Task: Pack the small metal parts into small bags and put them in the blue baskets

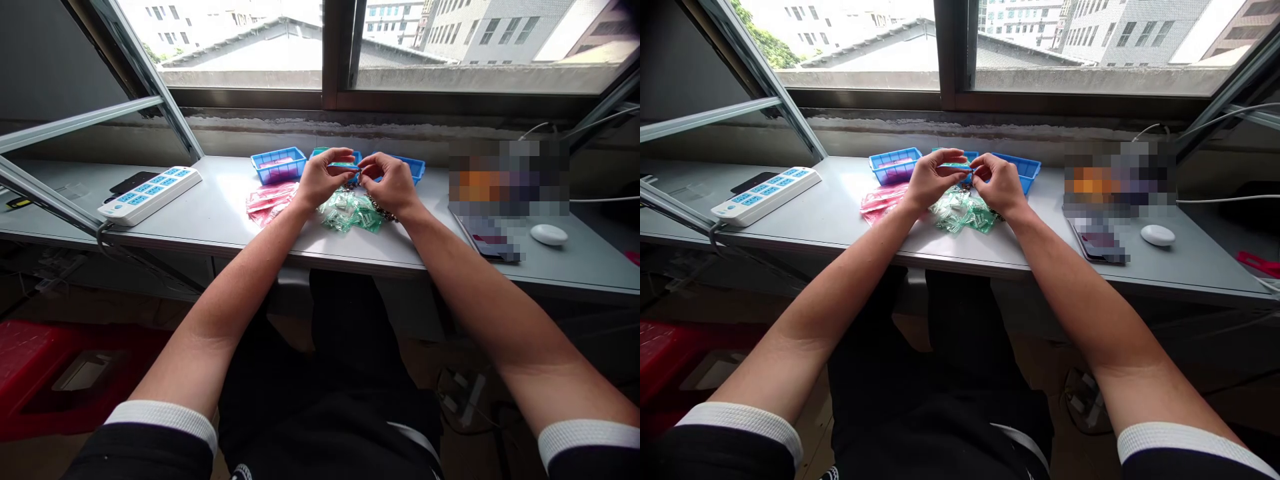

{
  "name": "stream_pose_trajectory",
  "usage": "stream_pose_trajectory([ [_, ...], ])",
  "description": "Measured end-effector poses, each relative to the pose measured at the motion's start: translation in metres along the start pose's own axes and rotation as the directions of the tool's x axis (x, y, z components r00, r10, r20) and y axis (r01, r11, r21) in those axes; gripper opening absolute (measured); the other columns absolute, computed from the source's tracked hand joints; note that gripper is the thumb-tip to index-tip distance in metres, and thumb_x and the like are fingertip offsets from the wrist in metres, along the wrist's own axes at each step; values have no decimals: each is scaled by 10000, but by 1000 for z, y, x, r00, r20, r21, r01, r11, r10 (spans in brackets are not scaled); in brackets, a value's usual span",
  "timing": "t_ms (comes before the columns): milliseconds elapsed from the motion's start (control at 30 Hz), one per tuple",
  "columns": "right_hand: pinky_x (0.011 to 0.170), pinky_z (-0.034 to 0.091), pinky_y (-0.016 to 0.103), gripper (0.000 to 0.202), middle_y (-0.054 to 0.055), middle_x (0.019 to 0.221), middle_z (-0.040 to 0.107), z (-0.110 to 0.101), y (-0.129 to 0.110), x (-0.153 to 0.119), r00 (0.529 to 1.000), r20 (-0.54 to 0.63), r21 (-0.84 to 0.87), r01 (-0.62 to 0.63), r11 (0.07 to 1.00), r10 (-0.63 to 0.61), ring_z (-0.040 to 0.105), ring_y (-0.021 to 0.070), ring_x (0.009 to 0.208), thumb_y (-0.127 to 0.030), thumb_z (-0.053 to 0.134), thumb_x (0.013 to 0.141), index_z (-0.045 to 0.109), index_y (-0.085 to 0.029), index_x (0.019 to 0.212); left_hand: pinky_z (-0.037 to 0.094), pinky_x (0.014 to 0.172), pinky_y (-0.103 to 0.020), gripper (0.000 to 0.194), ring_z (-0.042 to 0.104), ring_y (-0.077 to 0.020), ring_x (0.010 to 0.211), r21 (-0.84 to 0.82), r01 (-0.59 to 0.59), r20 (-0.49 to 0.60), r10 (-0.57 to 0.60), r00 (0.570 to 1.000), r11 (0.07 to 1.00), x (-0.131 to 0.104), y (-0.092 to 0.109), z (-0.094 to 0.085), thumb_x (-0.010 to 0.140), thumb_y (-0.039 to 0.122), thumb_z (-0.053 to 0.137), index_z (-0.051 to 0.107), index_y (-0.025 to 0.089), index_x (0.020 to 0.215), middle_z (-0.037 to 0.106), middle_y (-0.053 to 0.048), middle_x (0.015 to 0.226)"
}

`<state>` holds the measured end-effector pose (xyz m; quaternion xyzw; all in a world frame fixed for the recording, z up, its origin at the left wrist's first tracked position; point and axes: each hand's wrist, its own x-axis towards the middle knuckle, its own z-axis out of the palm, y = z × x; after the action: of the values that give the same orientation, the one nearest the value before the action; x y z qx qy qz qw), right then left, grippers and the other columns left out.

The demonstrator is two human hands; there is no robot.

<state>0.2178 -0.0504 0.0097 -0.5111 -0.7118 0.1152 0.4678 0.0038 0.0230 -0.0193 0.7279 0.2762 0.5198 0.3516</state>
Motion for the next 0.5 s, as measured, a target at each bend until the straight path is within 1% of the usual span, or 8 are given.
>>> stream_pose_trajectory([
  [67, 1170, 766, 591, 224, 64, 1137, 957, -1, 4, 1, 1000, -7, -11, 20, 1000, -20, 932, 370, 1151, -512, 966, 1043, 904, -352, 1186, 783, 1169, -474, 527, 944, -315, 1310, 6, 3, -10, -3, 1000, 1000, -1, 3, 0, 981, 245, 1030, 877, 211, 1484, 906, -179, 1534],
  [167, 1119, 790, 589, 285, 83, 1199, 953, -5, 14, 8, 998, -53, -41, -18, 999, 16, 938, 383, 1178, -588, 923, 1091, 914, -355, 1254, 777, 1117, -438, 406, 930, -299, 1258, 74, -36, 20, 35, 999, 997, -4, 9, 0, 1011, 392, 1029, 928, 203, 1355, 941, -162, 1427],
  [267, 978, 825, 667, 475, 165, 1283, 933, -14, 24, 14, 979, -160, -34, -130, 991, 123, 948, 441, 1115, -673, 890, 1105, 905, -294, 1390, 760, 1106, -441, 266, 909, -290, 1189, 193, -145, 118, 124, 985, 970, -8, 12, 1, 1040, 466, 974, 983, 247, 1190, 971, -142, 1300],
  [333, 875, 833, 723, 633, 227, 1354, 919, -25, 23, 15, 956, -221, -10, -198, 980, 191, 949, 484, 1061, -742, 886, 1084, 896, -237, 1467, 741, 1119, -463, 226, 900, -301, 1175, 257, -219, 193, 171, 966, 941, -10, 11, 1, 1059, 477, 930, 1003, 284, 1149, 980, -134, 1261],
  [367, 849, 837, 729, 705, 240, 1368, 917, -32, 19, 15, 953, -231, -11, -207, 978, 199, 949, 491, 1047, -779, 900, 1064, 894, -223, 1498, 730, 1132, -478, 228, 900, -308, 1174, 274, -246, 224, 187, 957, 930, -11, 11, 1, 1070, 483, 912, 1010, 292, 1148, 982, -132, 1255],
  [400, 842, 842, 723, 762, 233, 1343, 920, -39, 13, 13, 960, -212, -28, -193, 981, 183, 950, 493, 1044, -809, 924, 1036, 893, -230, 1530, 720, 1150, -492, 241, 903, -315, 1177, 282, -266, 249, 197, 948, 922, -11, 10, 1, 1081, 494, 901, 1014, 295, 1155, 984, -132, 1258],
  [467, 881, 849, 707, 865, 196, 1253, 933, -53, -5, 10, 991, -70, -85, -121, 989, 115, 954, 494, 1079, -842, 984, 981, 871, -265, 1615, 705, 1192, -510, 281, 912, -330, 1212, 281, -286, 292, 202, 935, 916, -12, 10, 1, 1087, 531, 908, 1021, 292, 1184, 985, -138, 1296],
  [500, 899, 846, 708, 914, 185, 1220, 937, -59, -15, 8, 995, -3, -121, -95, 988, 96, 955, 498, 1082, -859, 1005, 952, 862, -275, 1640, 701, 1213, -515, 302, 914, -337, 1237, 279, -287, 315, 195, 929, 916, -13, 10, 0, 1081, 550, 925, 1024, 292, 1203, 984, -143, 1325],
])
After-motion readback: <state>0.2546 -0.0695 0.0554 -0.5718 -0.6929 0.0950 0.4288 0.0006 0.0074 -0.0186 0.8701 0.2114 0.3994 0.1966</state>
